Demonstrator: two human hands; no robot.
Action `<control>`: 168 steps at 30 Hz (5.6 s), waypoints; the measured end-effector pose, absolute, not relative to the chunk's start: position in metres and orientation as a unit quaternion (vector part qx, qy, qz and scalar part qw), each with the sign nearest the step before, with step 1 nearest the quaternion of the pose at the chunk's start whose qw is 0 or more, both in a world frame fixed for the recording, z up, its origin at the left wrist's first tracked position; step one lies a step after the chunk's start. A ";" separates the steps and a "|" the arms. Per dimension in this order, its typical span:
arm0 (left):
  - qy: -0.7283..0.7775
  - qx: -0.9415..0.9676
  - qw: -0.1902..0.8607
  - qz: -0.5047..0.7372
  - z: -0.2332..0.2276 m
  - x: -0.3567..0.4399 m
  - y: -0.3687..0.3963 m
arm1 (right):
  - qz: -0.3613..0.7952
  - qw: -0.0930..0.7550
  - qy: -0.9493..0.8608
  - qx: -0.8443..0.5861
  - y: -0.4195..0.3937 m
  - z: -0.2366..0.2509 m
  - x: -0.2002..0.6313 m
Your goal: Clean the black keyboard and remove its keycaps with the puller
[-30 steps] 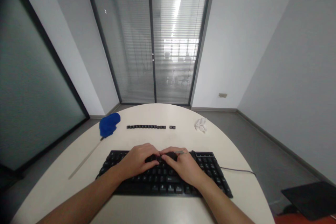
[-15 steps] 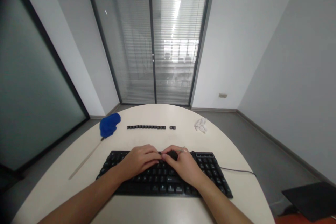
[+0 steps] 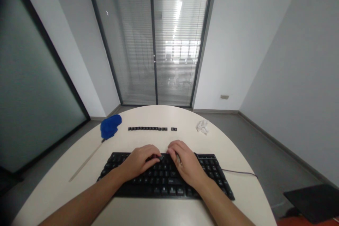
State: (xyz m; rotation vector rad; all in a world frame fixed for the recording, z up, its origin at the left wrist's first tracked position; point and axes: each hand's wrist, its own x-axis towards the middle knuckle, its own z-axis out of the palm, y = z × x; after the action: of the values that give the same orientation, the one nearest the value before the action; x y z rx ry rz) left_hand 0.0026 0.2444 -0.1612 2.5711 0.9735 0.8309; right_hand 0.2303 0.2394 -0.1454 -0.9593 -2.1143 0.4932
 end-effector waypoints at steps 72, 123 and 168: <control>0.387 0.874 0.158 0.249 -0.160 0.005 0.245 | 0.065 0.222 -0.741 -0.631 0.376 -0.182 0.260; 0.581 0.789 0.072 0.186 -0.146 -0.003 0.243 | 0.155 0.088 -0.823 -0.539 0.251 -0.134 0.252; 0.471 0.746 0.411 0.229 -0.089 -0.065 0.267 | 0.175 0.283 -0.853 -0.402 0.232 -0.168 0.190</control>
State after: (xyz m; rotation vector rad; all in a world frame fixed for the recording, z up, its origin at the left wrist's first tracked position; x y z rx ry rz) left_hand -0.0653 0.2672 -0.0894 1.8775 1.1847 0.5765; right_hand 0.1899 0.2323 -0.1682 -1.0755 -2.2833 0.4686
